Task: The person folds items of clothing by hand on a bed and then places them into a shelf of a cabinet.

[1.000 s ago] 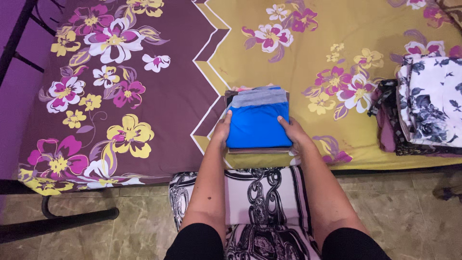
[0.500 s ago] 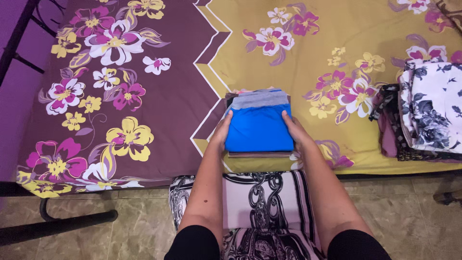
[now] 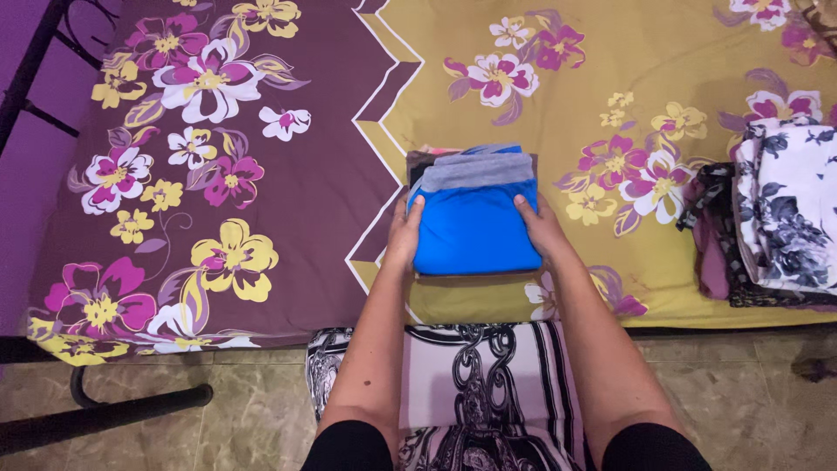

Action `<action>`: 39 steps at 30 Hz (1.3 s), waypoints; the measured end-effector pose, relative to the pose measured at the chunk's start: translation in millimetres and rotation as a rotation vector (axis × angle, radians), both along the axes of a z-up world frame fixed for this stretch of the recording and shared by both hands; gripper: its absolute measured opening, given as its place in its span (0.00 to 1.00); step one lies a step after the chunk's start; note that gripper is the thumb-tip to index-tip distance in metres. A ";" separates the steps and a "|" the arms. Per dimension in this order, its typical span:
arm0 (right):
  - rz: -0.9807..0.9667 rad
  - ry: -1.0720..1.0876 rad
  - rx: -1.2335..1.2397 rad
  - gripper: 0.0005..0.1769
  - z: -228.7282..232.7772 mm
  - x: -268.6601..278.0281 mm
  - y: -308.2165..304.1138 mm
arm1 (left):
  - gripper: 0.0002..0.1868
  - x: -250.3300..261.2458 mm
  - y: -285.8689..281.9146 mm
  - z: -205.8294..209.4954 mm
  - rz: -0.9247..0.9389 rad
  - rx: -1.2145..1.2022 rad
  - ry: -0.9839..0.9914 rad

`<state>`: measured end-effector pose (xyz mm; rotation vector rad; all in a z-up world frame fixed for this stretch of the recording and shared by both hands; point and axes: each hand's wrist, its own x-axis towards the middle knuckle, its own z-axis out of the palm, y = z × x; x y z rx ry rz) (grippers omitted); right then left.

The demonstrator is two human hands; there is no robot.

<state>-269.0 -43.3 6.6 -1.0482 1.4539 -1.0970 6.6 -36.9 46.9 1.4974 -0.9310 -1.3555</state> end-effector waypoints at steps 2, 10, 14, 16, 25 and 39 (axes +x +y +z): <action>0.015 0.047 0.002 0.38 -5.0 1.9 -4.7 | 0.40 1.2 -2.7 -3.0 0.009 0.037 0.011; 0.018 0.215 -0.076 0.40 -39.5 7.3 -5.3 | 0.42 5.1 -25.4 -76.2 0.021 0.011 -0.230; 0.018 0.219 0.069 0.39 -45.0 4.8 -9.0 | 0.38 -3.0 -21.5 -85.8 0.093 -0.051 -0.263; 0.021 0.244 0.059 0.39 -50.3 4.3 -8.9 | 0.38 -2.9 -20.1 -88.5 0.109 -0.078 -0.324; 0.121 0.152 0.164 0.35 -14.2 -3.4 -11.7 | 0.36 4.4 -20.1 -54.2 0.047 -0.016 -0.209; 0.328 -0.013 0.155 0.41 40.4 -19.1 -78.6 | 0.42 39.1 -69.6 -23.3 -0.197 0.067 0.081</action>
